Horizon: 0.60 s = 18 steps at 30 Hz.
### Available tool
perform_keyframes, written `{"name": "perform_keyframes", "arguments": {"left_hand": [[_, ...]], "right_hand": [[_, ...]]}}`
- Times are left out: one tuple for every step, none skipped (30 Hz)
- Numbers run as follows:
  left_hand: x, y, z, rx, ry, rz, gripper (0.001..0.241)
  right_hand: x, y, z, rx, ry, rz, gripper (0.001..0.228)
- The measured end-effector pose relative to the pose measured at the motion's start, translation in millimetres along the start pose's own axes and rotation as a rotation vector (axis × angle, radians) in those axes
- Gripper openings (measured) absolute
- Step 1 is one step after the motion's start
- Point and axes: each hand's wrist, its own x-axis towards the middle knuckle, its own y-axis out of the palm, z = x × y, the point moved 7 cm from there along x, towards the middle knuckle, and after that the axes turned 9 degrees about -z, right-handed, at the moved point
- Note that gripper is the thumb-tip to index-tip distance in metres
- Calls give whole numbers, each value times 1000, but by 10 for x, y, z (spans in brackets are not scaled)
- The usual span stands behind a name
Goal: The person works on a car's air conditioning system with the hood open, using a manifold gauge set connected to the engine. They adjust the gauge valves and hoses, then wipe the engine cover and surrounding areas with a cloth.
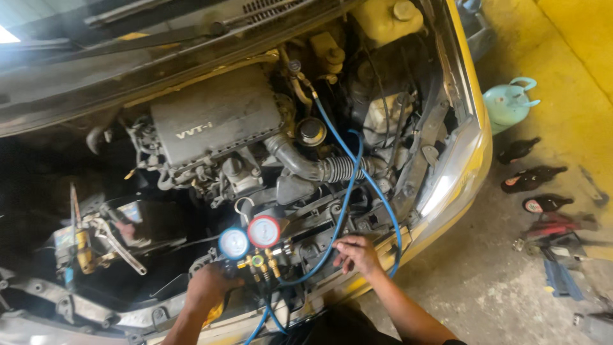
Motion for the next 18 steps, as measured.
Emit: {"name": "perform_keyframes", "arguments": {"left_hand": [[-18,-44,19,-77,-53,-14,53],[-27,-64,44,-153,-107,-27,53],[-36,-51,64,-147,-132,-21,54],[-41,-23,93,-141,-158,-15,55],[-44,9,129,-133,-183,-11,56],[-39,34,160,-138,-185,-14,56],[2,38,191,-142,-183,-25,56],[-34,80,208,-145,-181,-36,55],[-43,62,91,-35,28,-102,38],[-58,38,-27,76,236,-171,29],[-102,30,-143,186,442,-242,36],[-45,46,-36,108,297,-201,27],[-1,73,64,27,149,-161,30],[39,104,160,-55,1,-124,43],[56,93,182,-54,0,-142,44],[54,85,208,-53,-2,-159,45],[43,100,210,-55,-3,-178,46],[4,117,175,-29,54,-208,43]], "right_hand": [[-14,11,-11,-7,-9,-5,34],[-27,24,-28,-13,-19,-10,34],[-42,28,-42,-20,-26,-14,34],[-47,29,-56,-28,-26,-15,34],[-32,29,-59,-34,-27,-15,35],[-31,22,-59,-41,-29,-15,36],[-8,33,-50,-36,-25,-15,35],[-27,27,-58,-31,-22,-14,35],[-47,16,-56,-25,-23,-14,35],[-51,24,-52,0,-25,-6,35],[-43,34,-50,24,-27,3,35],[-33,47,-53,47,-29,11,35],[-11,40,-40,42,-51,1,35],[15,31,-28,37,-73,-9,34],[25,35,-51,31,-92,-19,34],[35,38,-84,19,-101,-28,34],[49,10,-99,4,-112,-37,33],[54,-18,-117,-11,-123,-47,33]]}}
